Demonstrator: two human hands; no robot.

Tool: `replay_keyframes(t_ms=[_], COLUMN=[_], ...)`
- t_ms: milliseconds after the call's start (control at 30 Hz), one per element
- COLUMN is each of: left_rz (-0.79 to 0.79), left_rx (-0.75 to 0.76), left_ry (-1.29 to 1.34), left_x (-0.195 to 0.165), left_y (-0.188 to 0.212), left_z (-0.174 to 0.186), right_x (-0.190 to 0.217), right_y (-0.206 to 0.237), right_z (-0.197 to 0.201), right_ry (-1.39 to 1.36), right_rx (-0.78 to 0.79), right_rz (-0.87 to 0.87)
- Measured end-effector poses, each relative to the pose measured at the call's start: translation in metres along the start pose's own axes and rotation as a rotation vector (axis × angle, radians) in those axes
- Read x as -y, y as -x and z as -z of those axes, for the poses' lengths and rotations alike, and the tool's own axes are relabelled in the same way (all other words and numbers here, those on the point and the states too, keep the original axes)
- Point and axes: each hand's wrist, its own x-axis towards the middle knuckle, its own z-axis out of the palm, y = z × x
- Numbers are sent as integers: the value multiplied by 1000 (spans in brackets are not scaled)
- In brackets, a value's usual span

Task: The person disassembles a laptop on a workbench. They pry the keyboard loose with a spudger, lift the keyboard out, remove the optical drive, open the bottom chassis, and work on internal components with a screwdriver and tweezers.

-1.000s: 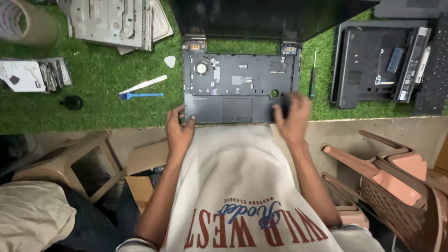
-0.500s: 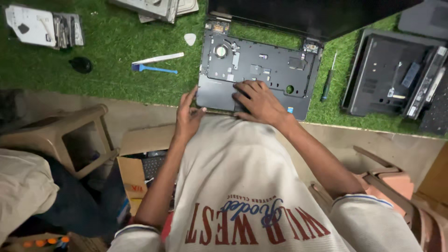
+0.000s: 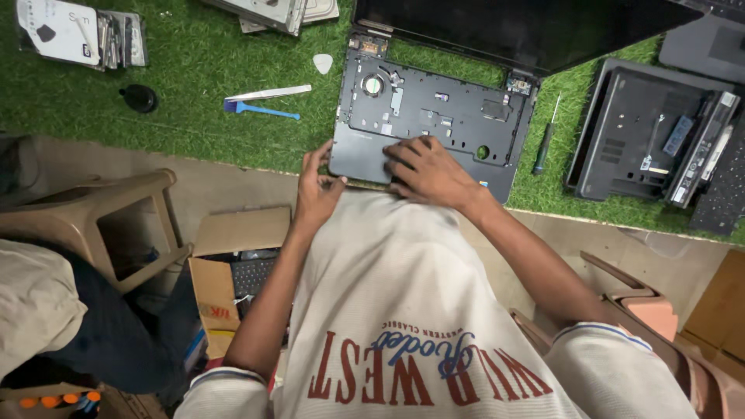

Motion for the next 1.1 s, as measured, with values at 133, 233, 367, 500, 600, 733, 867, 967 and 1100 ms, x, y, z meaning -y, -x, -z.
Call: replay_keyframes(t_ms=[133,233,367,500,600,733,867,967,1100], left_rz=[8,-3,-1,-47,-35,-47,-57,-29,-12], left_rx=[-6,-11,-22,-41,-72,-83,-84,-100,-81], left_ry=[23,33,20,-22,-55,-72,-63,-85,-45], left_x=[-2,-2,-2,-2,-3,-6,-8,-9,-11], left_y=[0,1,2,3,3,2,3,2,3], left_z=[1,1,0,-3,-5,-5,-4,-6,-6], right_x=[2,4,6,11,15,24,26,25,28], right_y=[1,3,1,-8,-20,-40,-38,-33,-30], right_z=[1,3,8,9,4,-14,-24,-28,-30], right_ry=[113,204,179,114,28,100,241,268,299], right_rx=[-61,-87,-89,-69,-120,-186,-175,-177,-251], right_rz=[174,282,315,226,106,73,124,151,184])
